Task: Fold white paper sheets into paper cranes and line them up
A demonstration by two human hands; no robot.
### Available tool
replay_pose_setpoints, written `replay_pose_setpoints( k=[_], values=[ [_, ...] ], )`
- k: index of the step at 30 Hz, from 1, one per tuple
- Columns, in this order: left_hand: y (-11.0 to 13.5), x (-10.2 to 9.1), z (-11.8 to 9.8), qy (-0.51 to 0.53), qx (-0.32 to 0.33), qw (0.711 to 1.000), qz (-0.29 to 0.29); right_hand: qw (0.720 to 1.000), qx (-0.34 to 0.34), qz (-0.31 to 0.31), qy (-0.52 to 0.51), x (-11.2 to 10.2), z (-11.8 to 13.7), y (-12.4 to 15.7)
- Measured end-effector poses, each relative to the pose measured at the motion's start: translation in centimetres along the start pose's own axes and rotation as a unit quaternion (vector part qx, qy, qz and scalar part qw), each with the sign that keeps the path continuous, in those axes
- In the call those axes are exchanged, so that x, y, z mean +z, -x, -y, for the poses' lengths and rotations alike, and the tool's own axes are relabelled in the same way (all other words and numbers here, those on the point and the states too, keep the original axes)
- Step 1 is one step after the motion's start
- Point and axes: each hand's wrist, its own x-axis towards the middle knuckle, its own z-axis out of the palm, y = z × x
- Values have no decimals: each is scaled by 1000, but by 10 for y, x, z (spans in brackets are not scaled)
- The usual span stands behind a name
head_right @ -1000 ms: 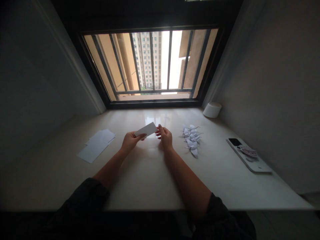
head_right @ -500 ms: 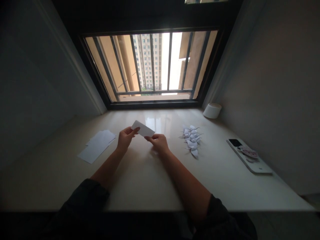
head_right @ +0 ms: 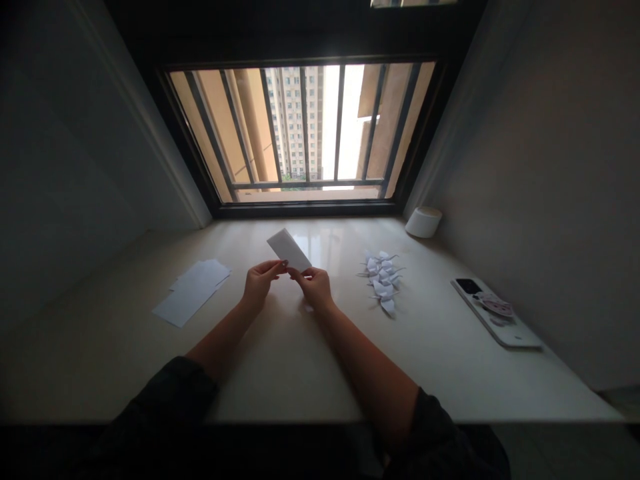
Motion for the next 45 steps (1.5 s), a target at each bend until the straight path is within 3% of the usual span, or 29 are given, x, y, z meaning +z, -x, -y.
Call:
replay_pose_setpoints(
  k=[7,16,23,30,36,45],
  values=[
    [-12,-9,-2,73,-28,993,-93,999,0,19,36,4,-2,6],
    [-13,-10,-6,116,-63,980,-149,997,6,30,68,5,-8,6],
    [-15,-10,1,107,-31,976,-185,994,-15,35,106,6,-9,8],
    [-15,-10,4,118,-39,973,-194,990,-51,37,128,5,-4,9],
    [-13,-11,0,58,-13,984,-169,990,-53,-10,132,-1,-3,3],
    [-8,-5,7,-25,-32,997,-71,990,-5,-136,-34,-12,-12,-14]
  ],
)
